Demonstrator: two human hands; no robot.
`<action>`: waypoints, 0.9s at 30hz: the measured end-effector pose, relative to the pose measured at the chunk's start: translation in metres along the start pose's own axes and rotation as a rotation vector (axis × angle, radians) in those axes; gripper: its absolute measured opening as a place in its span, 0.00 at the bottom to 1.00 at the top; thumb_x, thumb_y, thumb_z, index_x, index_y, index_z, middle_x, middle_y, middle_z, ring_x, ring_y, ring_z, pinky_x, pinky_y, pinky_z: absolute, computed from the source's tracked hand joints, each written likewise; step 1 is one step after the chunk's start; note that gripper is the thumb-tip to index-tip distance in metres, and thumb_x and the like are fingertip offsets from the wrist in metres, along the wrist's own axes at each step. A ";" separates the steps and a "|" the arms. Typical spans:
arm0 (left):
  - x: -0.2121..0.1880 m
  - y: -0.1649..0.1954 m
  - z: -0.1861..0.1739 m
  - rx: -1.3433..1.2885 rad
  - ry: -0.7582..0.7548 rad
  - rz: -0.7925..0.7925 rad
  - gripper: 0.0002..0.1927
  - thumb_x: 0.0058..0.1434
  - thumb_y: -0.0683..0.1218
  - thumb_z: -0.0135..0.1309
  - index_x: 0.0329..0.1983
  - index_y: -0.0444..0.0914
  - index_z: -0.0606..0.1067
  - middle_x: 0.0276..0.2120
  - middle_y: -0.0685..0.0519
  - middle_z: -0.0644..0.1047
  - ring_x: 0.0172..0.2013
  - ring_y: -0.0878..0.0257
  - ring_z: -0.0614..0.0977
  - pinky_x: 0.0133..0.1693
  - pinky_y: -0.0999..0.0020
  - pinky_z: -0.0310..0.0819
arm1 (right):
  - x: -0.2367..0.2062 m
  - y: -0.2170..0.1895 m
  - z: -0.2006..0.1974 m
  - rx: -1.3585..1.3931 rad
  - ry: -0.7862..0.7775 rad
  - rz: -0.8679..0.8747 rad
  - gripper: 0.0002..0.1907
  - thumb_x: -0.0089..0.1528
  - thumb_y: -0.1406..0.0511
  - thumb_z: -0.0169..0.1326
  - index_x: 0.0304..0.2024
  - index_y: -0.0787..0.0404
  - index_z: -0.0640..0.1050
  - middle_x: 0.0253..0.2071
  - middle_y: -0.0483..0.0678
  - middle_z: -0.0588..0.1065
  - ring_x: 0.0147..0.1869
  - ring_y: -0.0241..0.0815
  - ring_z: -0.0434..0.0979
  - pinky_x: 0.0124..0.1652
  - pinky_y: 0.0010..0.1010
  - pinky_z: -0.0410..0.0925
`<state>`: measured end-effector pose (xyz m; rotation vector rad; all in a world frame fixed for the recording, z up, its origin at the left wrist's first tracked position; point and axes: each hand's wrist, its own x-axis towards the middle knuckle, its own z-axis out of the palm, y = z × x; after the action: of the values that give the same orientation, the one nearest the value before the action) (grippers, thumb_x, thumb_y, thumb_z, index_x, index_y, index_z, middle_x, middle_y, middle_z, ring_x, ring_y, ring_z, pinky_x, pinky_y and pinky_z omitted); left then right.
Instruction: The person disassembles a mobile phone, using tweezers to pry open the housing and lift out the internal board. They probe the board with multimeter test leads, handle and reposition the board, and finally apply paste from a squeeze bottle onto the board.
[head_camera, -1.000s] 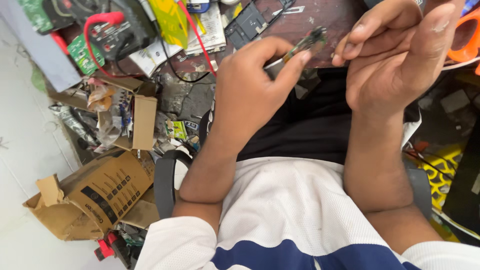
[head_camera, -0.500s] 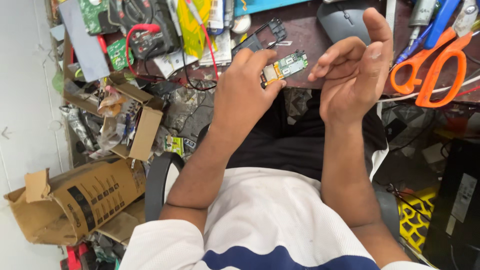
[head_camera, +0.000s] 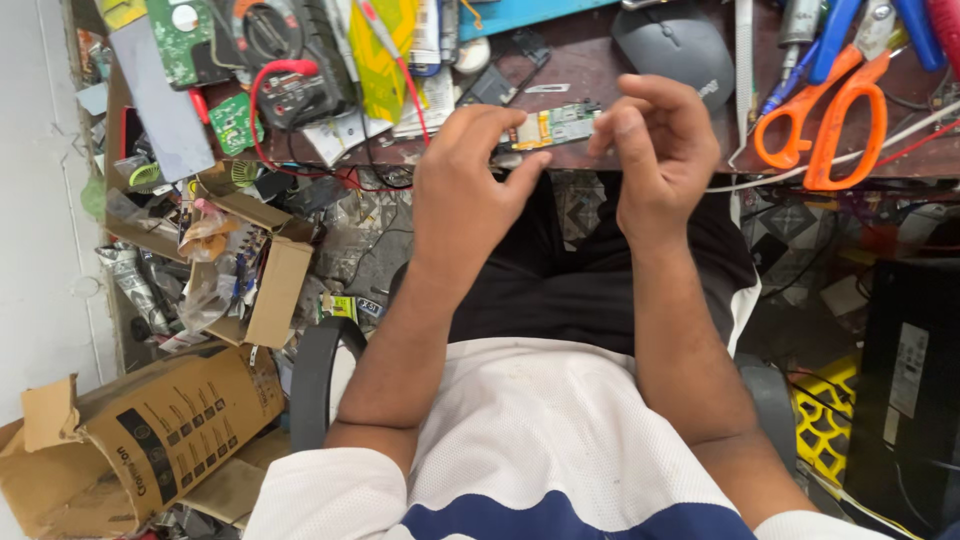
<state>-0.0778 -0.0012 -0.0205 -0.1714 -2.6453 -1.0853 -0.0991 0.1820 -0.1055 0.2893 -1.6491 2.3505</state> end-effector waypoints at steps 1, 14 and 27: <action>-0.005 -0.001 -0.002 -0.037 0.022 -0.018 0.18 0.56 0.44 0.72 0.48 0.40 0.78 0.49 0.51 0.79 0.49 0.54 0.83 0.51 0.65 0.78 | -0.003 -0.006 0.010 -0.072 0.062 -0.061 0.16 0.77 0.65 0.53 0.64 0.66 0.68 0.44 0.55 0.76 0.42 0.41 0.76 0.44 0.28 0.69; -0.069 0.041 0.018 -0.587 -0.073 0.173 0.44 0.74 0.76 0.25 0.83 0.49 0.34 0.79 0.56 0.34 0.80 0.57 0.34 0.79 0.57 0.25 | -0.047 -0.048 0.078 -0.024 -0.248 -0.145 0.45 0.69 0.38 0.36 0.78 0.58 0.51 0.79 0.57 0.48 0.81 0.54 0.47 0.75 0.44 0.48; -0.066 0.044 -0.040 -1.006 1.232 0.004 0.37 0.67 0.72 0.45 0.68 0.46 0.60 0.67 0.33 0.65 0.67 0.33 0.65 0.64 0.40 0.58 | -0.028 -0.144 0.107 0.734 0.813 -0.728 0.48 0.69 0.35 0.26 0.77 0.62 0.50 0.79 0.58 0.48 0.84 0.60 0.46 0.77 0.51 0.43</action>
<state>0.0028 0.0012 0.0165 0.2391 -0.9229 -1.6578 -0.0251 0.1253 0.0509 0.0204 -0.2150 1.9539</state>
